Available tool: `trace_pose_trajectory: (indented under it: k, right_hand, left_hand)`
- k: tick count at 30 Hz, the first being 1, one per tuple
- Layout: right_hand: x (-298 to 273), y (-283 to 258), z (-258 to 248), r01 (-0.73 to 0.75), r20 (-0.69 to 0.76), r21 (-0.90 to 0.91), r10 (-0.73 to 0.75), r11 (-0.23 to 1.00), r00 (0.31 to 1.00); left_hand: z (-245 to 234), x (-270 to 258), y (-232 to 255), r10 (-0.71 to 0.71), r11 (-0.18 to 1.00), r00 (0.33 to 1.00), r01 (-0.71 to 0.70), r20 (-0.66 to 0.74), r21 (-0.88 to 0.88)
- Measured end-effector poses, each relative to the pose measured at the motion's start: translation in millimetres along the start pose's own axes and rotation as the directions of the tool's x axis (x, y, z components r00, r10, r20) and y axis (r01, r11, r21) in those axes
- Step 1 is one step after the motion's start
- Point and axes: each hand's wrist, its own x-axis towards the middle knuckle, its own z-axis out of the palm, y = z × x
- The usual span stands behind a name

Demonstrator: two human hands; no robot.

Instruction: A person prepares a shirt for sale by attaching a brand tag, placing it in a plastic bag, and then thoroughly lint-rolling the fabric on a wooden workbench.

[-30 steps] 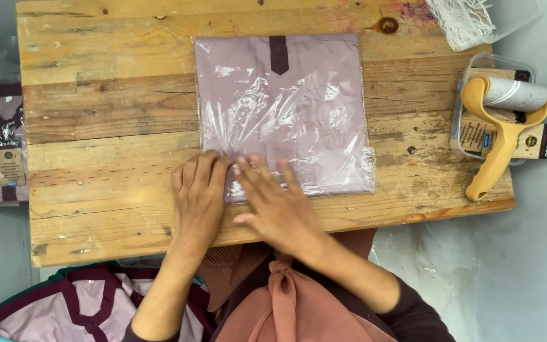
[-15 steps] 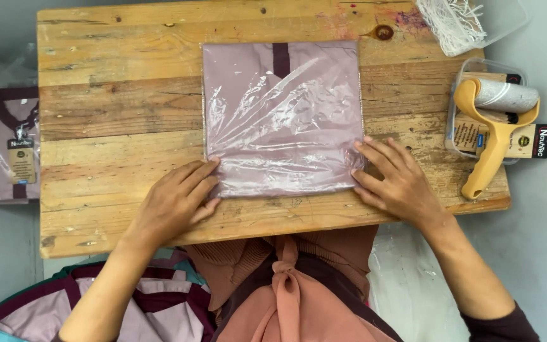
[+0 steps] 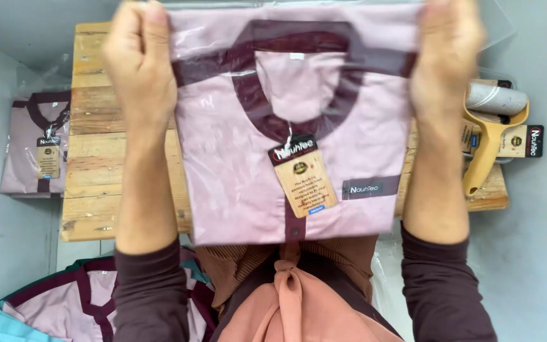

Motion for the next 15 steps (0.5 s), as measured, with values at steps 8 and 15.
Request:
trace_pose_trajectory:
  k: [8, 15]
  right_hand:
    - [-55.0, 123.3, 85.8, -0.217, 0.122, -0.407, 0.288, 0.887, 0.95]
    - [-96.0, 44.6, 100.7, 0.026, 0.494, -0.504, 0.263, 0.863, 0.829]
  left_hand:
    - [67.8, -53.7, -107.2, -0.448, 0.812, 0.89, 0.364, 0.086, 0.457]
    - [91.1, -81.2, -45.8, -0.271, 0.821, 0.83, -0.065, 0.488, 0.567]
